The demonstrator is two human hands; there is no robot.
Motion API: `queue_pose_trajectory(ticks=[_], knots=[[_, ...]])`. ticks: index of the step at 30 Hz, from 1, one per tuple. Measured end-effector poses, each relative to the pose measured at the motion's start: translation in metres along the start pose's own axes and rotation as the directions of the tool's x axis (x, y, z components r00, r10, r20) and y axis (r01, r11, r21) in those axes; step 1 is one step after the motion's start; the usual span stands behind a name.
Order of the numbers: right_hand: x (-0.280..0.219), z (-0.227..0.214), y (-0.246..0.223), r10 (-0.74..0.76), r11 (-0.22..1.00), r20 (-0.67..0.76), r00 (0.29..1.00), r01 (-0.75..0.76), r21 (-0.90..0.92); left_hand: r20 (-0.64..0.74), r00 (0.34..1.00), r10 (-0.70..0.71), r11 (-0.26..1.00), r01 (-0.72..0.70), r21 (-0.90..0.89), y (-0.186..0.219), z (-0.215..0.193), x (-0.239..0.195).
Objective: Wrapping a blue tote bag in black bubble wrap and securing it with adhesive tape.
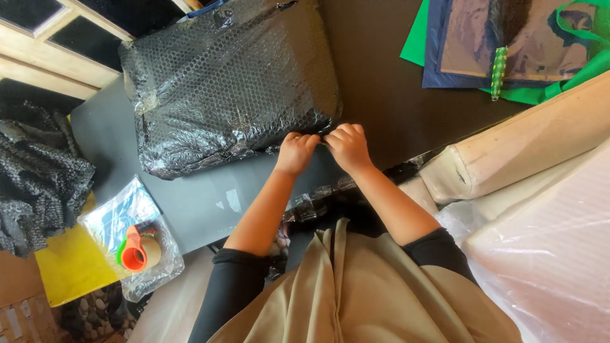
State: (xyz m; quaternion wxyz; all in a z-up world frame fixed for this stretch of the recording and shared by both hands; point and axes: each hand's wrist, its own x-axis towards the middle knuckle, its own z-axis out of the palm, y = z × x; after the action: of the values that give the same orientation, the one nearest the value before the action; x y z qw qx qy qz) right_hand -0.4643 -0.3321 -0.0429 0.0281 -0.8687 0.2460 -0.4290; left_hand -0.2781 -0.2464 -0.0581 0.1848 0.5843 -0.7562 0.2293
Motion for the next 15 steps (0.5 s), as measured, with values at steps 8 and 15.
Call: queue_pose_trajectory(ticks=[8, 15], knots=[[0.006, 0.02, 0.011, -0.061, 0.995, -0.118, 0.991, 0.07, 0.077, -0.043, 0.998, -0.036, 0.998, 0.038, 0.052, 0.01, -0.04, 0.026], [0.038, -0.015, -0.007, 0.137, 0.972, 0.036, 0.99, -0.141, 0.187, -0.193, 0.975, -0.106, 0.982, 0.133, 0.135, -0.01, -0.077, 0.059]])
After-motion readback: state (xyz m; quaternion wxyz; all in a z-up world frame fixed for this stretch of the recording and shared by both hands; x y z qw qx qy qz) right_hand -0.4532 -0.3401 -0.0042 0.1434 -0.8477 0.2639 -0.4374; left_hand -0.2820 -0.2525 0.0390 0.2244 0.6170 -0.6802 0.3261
